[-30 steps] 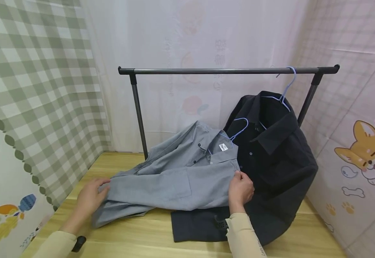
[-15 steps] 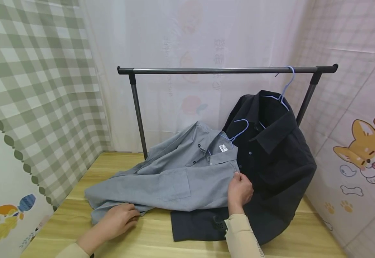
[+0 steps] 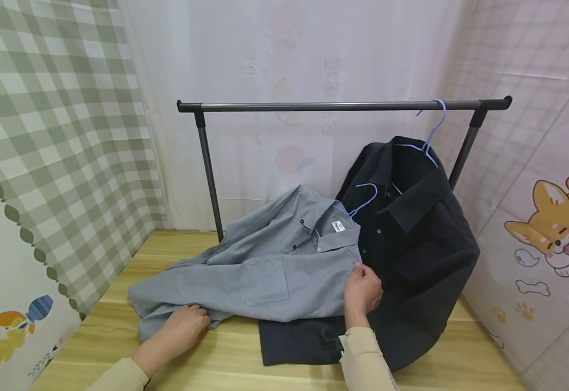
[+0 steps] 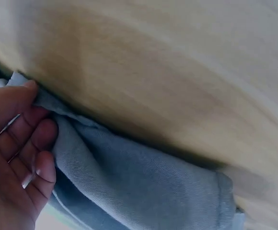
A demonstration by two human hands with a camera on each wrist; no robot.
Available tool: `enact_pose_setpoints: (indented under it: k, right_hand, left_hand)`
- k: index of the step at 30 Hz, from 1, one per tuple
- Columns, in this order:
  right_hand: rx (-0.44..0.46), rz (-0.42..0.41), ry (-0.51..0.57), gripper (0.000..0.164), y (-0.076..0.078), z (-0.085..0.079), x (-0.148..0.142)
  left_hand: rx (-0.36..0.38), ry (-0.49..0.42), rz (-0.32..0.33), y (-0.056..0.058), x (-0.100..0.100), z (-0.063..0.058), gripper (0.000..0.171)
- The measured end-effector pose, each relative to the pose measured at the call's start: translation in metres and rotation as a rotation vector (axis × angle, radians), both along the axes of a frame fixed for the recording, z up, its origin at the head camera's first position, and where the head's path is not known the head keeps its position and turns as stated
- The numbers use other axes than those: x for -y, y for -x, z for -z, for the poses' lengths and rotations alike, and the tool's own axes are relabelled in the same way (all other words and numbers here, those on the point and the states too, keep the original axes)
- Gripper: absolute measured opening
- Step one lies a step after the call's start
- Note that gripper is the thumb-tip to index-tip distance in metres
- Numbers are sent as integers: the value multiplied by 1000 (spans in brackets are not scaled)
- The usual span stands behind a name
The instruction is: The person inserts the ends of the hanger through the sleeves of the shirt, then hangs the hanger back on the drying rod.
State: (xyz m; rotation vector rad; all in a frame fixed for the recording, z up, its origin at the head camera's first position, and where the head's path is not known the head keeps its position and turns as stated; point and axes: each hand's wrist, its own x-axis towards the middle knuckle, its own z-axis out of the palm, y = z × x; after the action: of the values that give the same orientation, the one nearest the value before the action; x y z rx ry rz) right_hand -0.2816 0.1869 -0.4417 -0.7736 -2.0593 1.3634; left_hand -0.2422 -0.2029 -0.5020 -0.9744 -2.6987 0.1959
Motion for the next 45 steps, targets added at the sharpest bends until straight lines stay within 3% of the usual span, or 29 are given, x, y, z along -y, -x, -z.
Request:
enact_pose_setpoints:
  k: [3,7,10,18,22,25,27,28,31,33,34,39,42,45]
  right_hand:
    - [5,12,4,32,-1,3,0]
    - [21,10,18,33,-4,8,0]
    - [28,7,33,34,-6,11,0]
    - [30,5,25,35,-5,14,-1]
    - [23,14,23,33,-4,13,-1]
    - [22,15,29,33,-3,11,-2]
    - [22,12,39,33,-3,9,-2]
    - [21,9,45,33,-3,8,-3]
    - [22,5,56,34,-3,6,-4]
    - [23,1,65,36,-3,5,-5]
    - [23,1,66,36,-3,5,-6]
    - [19,10,73,35,-3,5,-7]
    - [19,14,78,35,-3,5,-6]
    - [19,1,86,38,-3,4,-6]
  left_hand:
    - [35,-73,25,-1,2,-6,12]
    - [65,-227,104,-4,14,-13,19]
    - [39,-300,163,-7,27,-15,24]
    - [-191,-414,268,-14,58,-20,33]
    - [-243,-437,253,-15,76,-26,35]
    - [-278,-446,243,-14,95,-30,23]
    - [-338,-450,228,-13,108,-33,14]
    - [-368,-458,219,-12,114,-35,19]
    - [-443,-485,142,-12,133,-43,51]
    - [-471,-506,66,-13,145,-49,63]
    - [-477,-517,30,-14,151,-51,61]
    - [-494,-549,-200,-18,168,-63,11]
    - [-477,-574,-371,-21,171,-64,16]
    - [-443,-588,-460,-22,169,-60,20]
